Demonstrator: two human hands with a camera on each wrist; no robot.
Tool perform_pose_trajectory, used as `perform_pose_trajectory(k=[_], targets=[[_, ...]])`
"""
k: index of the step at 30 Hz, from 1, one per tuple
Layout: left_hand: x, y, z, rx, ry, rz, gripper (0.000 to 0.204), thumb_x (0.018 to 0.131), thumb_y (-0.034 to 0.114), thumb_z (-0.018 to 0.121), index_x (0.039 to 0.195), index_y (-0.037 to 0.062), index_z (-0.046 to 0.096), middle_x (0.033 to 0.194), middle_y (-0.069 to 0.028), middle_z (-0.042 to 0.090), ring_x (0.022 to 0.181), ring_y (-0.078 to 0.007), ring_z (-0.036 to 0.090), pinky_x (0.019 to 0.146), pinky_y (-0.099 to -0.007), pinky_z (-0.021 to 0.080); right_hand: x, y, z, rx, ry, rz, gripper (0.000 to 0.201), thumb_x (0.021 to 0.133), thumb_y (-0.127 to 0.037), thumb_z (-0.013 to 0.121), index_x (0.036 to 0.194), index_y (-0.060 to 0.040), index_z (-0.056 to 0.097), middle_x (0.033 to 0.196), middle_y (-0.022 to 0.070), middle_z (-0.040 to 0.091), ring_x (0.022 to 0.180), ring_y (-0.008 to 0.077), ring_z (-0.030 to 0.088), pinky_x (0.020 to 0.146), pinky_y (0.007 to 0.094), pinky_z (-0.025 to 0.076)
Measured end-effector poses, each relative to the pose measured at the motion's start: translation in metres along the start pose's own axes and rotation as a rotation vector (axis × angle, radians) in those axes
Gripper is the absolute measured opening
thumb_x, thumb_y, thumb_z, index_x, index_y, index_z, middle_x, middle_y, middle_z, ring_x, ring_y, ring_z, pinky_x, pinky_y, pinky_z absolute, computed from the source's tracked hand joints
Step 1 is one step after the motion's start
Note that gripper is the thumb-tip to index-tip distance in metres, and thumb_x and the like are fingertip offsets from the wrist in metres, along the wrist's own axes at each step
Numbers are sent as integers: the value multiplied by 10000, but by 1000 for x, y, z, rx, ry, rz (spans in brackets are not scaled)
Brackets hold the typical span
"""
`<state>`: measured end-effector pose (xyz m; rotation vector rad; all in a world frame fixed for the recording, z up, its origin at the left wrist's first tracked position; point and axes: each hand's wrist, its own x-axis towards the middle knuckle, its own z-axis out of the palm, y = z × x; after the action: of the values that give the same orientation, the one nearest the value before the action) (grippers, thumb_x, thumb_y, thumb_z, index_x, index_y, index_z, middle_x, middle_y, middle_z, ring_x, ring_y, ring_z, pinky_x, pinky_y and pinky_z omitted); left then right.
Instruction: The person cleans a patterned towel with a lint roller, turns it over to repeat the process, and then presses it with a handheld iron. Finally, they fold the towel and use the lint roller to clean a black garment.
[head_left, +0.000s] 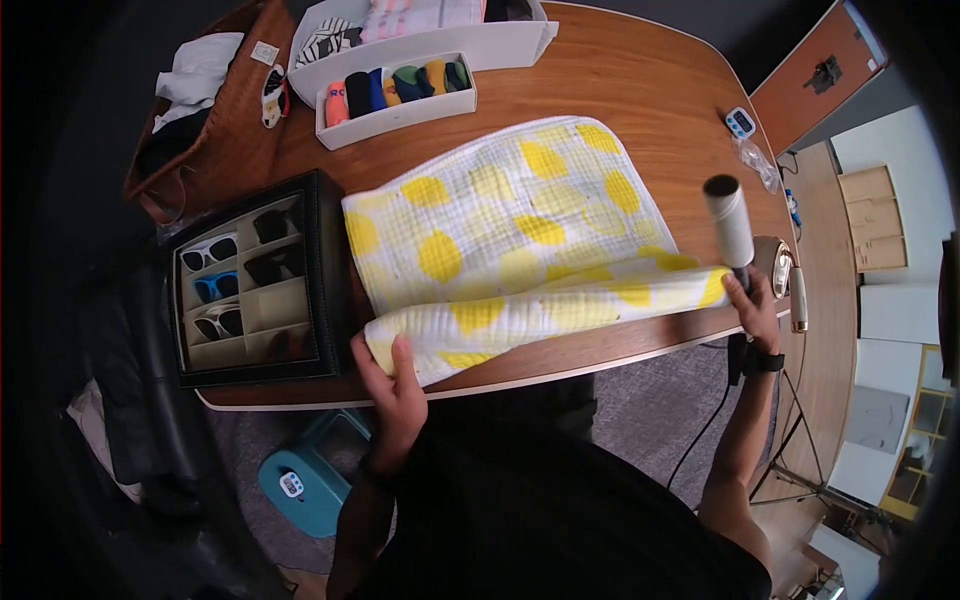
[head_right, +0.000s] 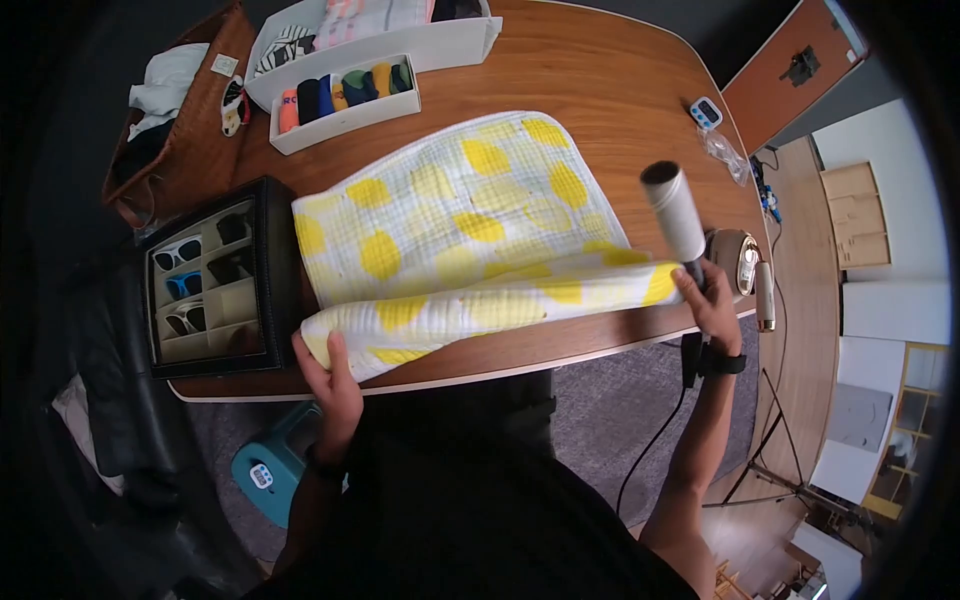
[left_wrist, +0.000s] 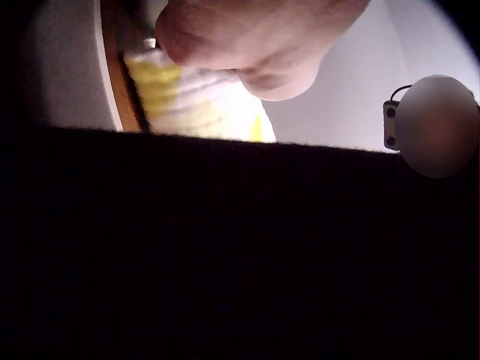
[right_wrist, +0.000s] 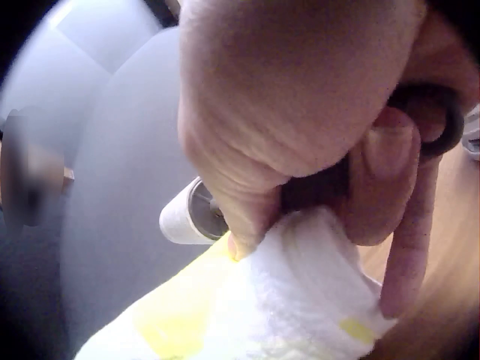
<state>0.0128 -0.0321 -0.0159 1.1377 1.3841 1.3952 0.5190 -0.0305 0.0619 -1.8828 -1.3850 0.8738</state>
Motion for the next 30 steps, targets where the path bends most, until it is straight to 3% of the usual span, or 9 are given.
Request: perform_pose_trajectory(k=[7,9,11,14,16,18,22,25,30], targets=[[20,-7,19,19,91,-63,376,1058,161,577,1349,-5,405,1237,-140,573,1092,-170,562,954,-314,457,66,-38,18,-102,173,-148,306,986,-240,704,1027,62,668,766,-17,600,760,50,527,630,282,447],[22,-6,18,9,108,-3,533,1016,144,641,1437,2,347,1302,-174,559,1146,-209,563,972,-338,459,83,-37,28,-568,403,-189,337,992,-293,675,955,40,640,654,222,574,557,340,596,550,433,445],[20,5,11,478,135,363,598,970,117,684,1465,-8,374,1371,-235,515,1226,-307,543,1030,-399,446,73,-49,50,-547,552,-238,375,1015,-325,637,946,43,632,694,264,596,600,458,562,550,464,443],[18,23,-7,872,-123,595,650,920,209,704,1468,-17,437,1536,-283,374,1390,-457,402,1140,-515,345,30,-50,90,-293,453,-214,285,1063,-229,560,994,40,627,783,258,638,622,290,653,560,423,453],[15,17,-9,967,-383,500,779,907,356,679,1520,-26,388,1628,-295,246,1490,-492,266,1200,-556,238,-4,-44,124,-428,360,-175,232,1063,-214,549,1073,6,625,760,250,643,620,381,641,523,480,442],[13,7,-6,923,-382,444,806,908,389,682,1536,-11,374,1629,-291,250,1494,-487,263,1192,-562,245,-44,-44,168,-741,372,-521,284,1043,-211,578,1102,67,571,700,259,616,577,459,585,494,509,432],[17,2,-4,909,-394,433,930,900,463,689,1560,-56,288,1632,-284,251,1500,-473,259,1193,-556,249,-92,-125,214,-323,-177,-153,370,1007,-297,629,1217,3,581,855,300,663,741,462,676,645,513,549],[18,-5,-9,892,-398,548,963,895,477,691,1557,-79,266,1629,-284,257,1499,-468,264,1199,-549,241,-92,-123,233,-257,-437,-370,344,983,-323,653,1215,-71,613,1056,228,699,807,432,688,678,494,557],[18,-2,-15,900,-401,425,1042,840,514,751,1556,-73,273,1632,-265,267,1497,-460,270,1197,-546,246,-84,-80,172,-421,-85,-67,280,1017,-277,609,1156,-45,681,870,232,703,812,418,697,705,465,544]])
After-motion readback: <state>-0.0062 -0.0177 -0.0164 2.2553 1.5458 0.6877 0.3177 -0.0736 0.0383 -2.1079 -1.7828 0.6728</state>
